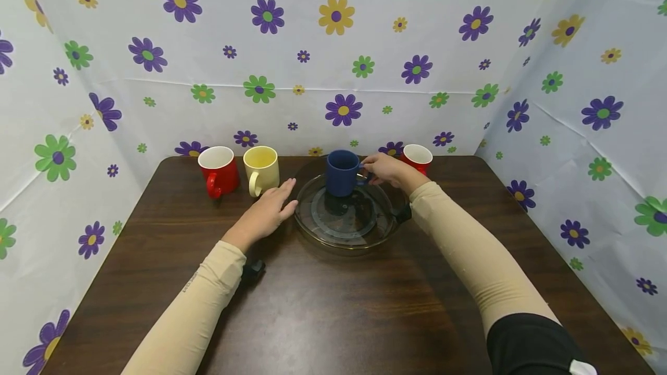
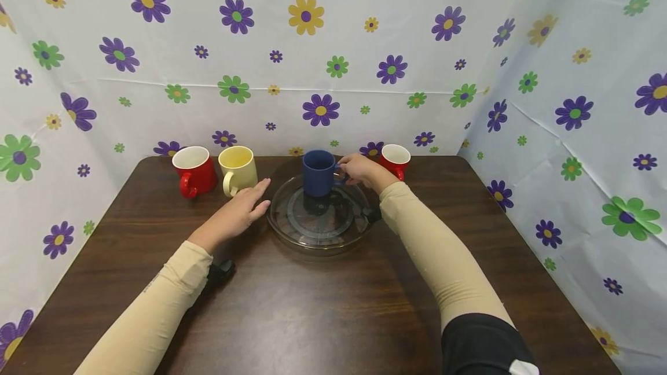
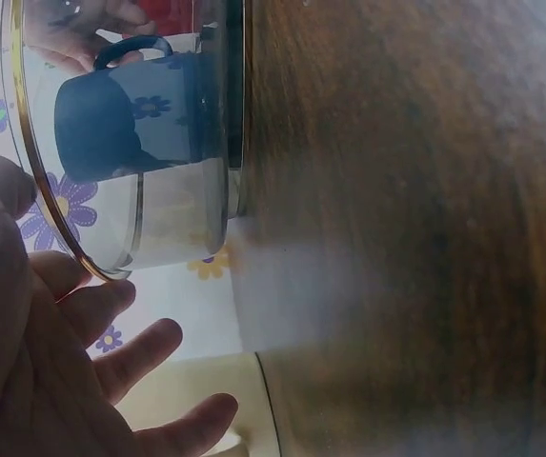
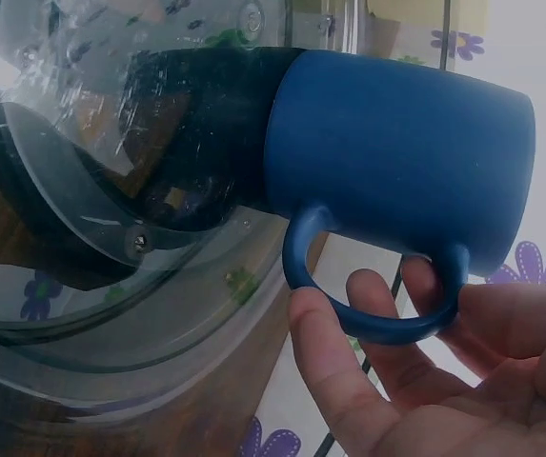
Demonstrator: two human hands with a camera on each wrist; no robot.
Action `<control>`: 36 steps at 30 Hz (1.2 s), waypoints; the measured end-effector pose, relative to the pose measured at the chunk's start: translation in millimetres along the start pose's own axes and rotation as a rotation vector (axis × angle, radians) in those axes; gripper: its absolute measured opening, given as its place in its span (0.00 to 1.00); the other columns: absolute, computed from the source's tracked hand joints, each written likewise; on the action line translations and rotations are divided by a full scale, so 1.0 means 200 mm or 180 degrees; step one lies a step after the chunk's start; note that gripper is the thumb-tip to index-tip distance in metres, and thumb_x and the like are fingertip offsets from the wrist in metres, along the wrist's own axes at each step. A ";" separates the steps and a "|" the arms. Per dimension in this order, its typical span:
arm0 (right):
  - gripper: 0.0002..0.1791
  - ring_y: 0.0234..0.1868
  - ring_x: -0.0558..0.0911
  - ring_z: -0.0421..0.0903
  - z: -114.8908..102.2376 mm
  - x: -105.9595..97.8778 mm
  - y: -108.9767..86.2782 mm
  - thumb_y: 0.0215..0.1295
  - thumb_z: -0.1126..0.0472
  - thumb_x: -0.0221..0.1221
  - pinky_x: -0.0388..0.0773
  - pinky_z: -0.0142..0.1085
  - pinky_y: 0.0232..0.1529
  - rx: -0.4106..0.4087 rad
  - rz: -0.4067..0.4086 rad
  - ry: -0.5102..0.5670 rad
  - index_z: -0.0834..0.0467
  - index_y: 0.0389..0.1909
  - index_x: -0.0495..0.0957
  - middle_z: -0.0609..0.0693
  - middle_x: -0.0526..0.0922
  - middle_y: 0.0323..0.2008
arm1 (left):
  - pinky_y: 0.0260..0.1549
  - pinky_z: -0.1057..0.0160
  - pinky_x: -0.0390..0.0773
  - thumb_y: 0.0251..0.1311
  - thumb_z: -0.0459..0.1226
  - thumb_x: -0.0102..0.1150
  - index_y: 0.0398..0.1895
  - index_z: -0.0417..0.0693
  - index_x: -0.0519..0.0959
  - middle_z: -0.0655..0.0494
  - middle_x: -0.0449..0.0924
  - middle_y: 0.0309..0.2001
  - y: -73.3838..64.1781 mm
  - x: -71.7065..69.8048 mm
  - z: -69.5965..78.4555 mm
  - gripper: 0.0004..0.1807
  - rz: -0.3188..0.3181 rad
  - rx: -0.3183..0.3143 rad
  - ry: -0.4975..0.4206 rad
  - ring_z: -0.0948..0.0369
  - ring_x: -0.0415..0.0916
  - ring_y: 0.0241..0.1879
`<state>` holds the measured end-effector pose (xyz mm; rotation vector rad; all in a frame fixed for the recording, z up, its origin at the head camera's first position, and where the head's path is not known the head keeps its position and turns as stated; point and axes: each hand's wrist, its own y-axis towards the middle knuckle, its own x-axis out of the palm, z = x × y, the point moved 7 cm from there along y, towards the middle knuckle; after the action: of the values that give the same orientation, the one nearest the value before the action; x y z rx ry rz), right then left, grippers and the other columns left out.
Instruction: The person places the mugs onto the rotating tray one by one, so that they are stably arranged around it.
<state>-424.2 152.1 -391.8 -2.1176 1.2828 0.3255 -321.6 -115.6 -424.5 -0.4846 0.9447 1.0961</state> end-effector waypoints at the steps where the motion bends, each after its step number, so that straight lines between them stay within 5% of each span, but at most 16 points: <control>1: 0.20 0.57 0.76 0.66 0.00 0.00 0.00 0.83 0.64 0.38 0.73 0.56 0.65 -0.0018 0.0005 0.0003 0.67 0.65 0.71 0.70 0.72 0.59 | 0.74 0.43 0.53 0.77 0.43 0.49 0.81 0.41 0.52 0.43 0.50 0.79 0.00 0.00 0.00 0.36 0.0006 0.0002 0.0003 0.41 0.53 0.76; 28: 0.22 0.60 0.75 0.66 0.02 -0.01 0.02 0.82 0.67 0.40 0.71 0.57 0.66 -0.0082 0.0036 0.0120 0.65 0.71 0.69 0.71 0.69 0.66 | 0.74 0.42 0.53 0.77 0.44 0.48 0.81 0.41 0.51 0.41 0.51 0.79 0.00 0.01 0.00 0.36 0.0031 -0.0018 0.0026 0.41 0.53 0.76; 36: 0.24 0.63 0.74 0.67 0.02 -0.02 0.01 0.83 0.65 0.40 0.69 0.57 0.68 -0.0133 -0.0137 0.0020 0.63 0.74 0.64 0.68 0.66 0.71 | 0.74 0.43 0.54 0.77 0.44 0.48 0.81 0.41 0.52 0.42 0.51 0.79 0.00 0.01 -0.01 0.35 0.0043 -0.0016 0.0020 0.42 0.53 0.76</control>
<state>-426.8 156.4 -393.2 -2.1796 1.2422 0.3301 -321.9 -115.6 -426.8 -0.4866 0.9522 1.1100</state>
